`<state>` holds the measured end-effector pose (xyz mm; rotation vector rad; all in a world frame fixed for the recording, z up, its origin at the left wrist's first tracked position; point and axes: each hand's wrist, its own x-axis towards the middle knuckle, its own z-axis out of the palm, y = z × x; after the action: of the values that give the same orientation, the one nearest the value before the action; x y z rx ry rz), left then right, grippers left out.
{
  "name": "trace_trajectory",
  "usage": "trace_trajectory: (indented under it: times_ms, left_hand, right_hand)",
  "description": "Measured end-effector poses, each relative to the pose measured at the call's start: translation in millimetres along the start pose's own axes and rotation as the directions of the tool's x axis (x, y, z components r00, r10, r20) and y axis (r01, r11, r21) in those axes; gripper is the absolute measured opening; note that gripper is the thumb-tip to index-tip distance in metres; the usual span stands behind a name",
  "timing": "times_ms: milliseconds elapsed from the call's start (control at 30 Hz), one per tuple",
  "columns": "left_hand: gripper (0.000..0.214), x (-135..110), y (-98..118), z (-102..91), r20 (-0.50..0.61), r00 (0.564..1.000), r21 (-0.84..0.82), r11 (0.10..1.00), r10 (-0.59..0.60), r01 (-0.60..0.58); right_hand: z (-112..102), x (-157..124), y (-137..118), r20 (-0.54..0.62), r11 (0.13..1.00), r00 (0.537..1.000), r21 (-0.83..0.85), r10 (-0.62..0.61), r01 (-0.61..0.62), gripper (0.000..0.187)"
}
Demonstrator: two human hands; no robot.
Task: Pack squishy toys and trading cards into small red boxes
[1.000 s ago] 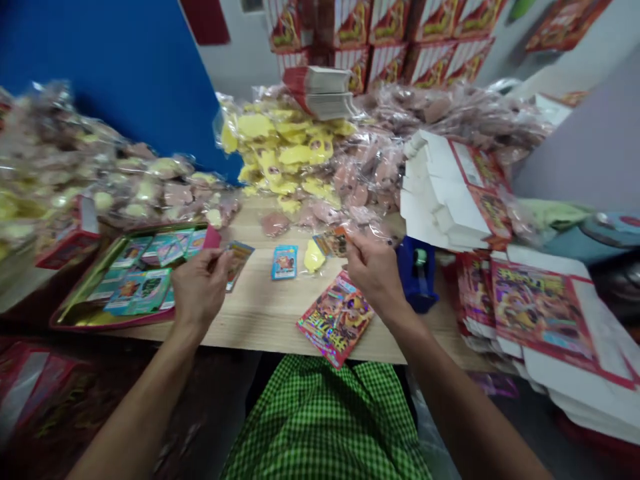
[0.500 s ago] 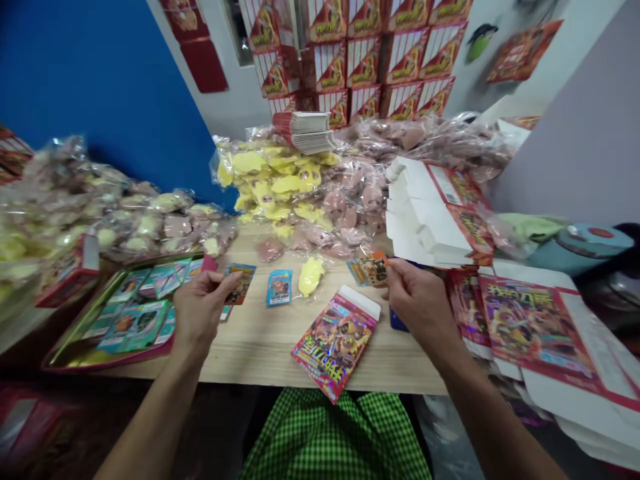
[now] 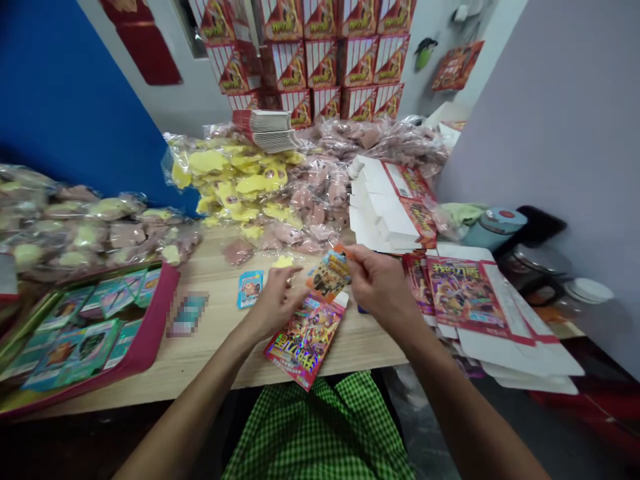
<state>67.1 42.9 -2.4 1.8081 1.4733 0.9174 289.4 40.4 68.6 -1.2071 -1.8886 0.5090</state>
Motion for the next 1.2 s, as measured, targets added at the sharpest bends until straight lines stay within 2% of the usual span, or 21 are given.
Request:
trace_trajectory:
  times_ms: [100,167,233,333,400,467,567,667,733,800,900,967,1000,1100,1200]
  left_hand:
    - [0.029,13.8,-4.1,11.2,0.166,0.985,0.070,0.996,0.041,-0.053]
    - [0.014,15.7,1.1,10.4,0.212,0.976,0.088,0.993,0.052,-0.073]
    - [0.013,10.7,11.8,0.3,0.229,0.971,0.088,0.992,0.065,-0.087]
    - [0.014,-8.6,33.8,-26.9,0.209,0.970,0.016,0.991,0.125,-0.131]
    - [0.018,-25.5,47.3,-45.7,0.144,0.975,-0.018,0.986,0.167,-0.166]
    - [0.019,-40.9,55.4,-59.8,0.055,0.978,0.004,0.980,0.199,-0.199]
    - [0.018,-55.2,56.1,-70.8,-0.041,0.967,0.051,0.967,0.252,-0.250]
    - [0.016,-59.8,49.7,-75.3,-0.068,0.957,0.059,0.959,0.281,-0.277]
    - [0.016,-61.0,45.3,-77.3,-0.092,0.952,0.068,0.956,0.292,-0.287]
    - [0.016,-63.2,40.6,-78.2,-0.130,0.943,0.080,0.951,0.307,-0.298]
    - [0.015,-70.0,29.7,-72.3,-0.206,0.921,0.085,0.944,0.330,-0.320]
    - [0.009,-75.8,20.1,-61.3,-0.307,0.898,0.052,0.947,0.317,-0.316]
    - [0.007,-78.5,15.4,-53.9,-0.378,0.879,0.008,0.950,0.292,-0.312]
    - [0.031,-83.4,5.5,-30.3,-0.583,0.798,-0.206,0.923,0.152,-0.326]
    - [0.034,-82.9,3.6,-14.5,-0.680,0.732,-0.304,0.893,0.040,-0.331]
  right_hand:
    - [-15.2,-0.7,4.5,-0.100,0.998,0.995,-0.059,0.024,-0.030,0.021]
    - [-16.5,-2.2,2.8,-0.161,0.996,0.985,-0.058,0.057,-0.067,0.022]
    - [-13.3,-3.6,-2.0,-0.211,0.998,0.976,-0.017,0.052,-0.057,0.018]
    - [-5.1,-4.7,-15.7,-0.251,0.996,0.964,-0.005,-0.090,0.091,0.008]
    - [0.8,-4.3,-27.8,-0.236,0.969,0.940,-0.067,-0.247,0.238,0.014]
    - [7.0,-3.1,-38.6,-0.183,0.907,0.889,-0.133,-0.419,0.400,0.021]
    - [17.9,-0.5,-46.6,-0.094,0.769,0.770,-0.203,-0.631,0.606,0.022]
    - [30.1,1.0,-45.0,0.035,0.637,0.676,-0.303,-0.736,0.709,0.017]
    - [35.2,-0.6,-41.9,0.131,0.587,0.649,-0.322,-0.750,0.743,0.020]
    - [35.6,-5.5,-38.9,0.174,0.605,0.662,-0.289,-0.729,0.742,0.023]
    - [32.0,-18.4,-33.4,0.078,0.737,0.762,-0.204,-0.643,0.644,0.031]
    - [34.1,-28.1,-27.5,0.009,0.815,0.822,-0.131,-0.569,0.565,0.032]
    - [37.7,-32.4,-23.9,-0.010,0.832,0.836,-0.098,-0.549,0.546,0.032]
    - [55.0,-41.4,-12.8,-0.057,0.823,0.821,-0.055,-0.568,0.565,0.036]
    - [69.5,-45.3,-5.8,-0.163,0.802,0.789,-0.032,-0.593,0.596,0.047]
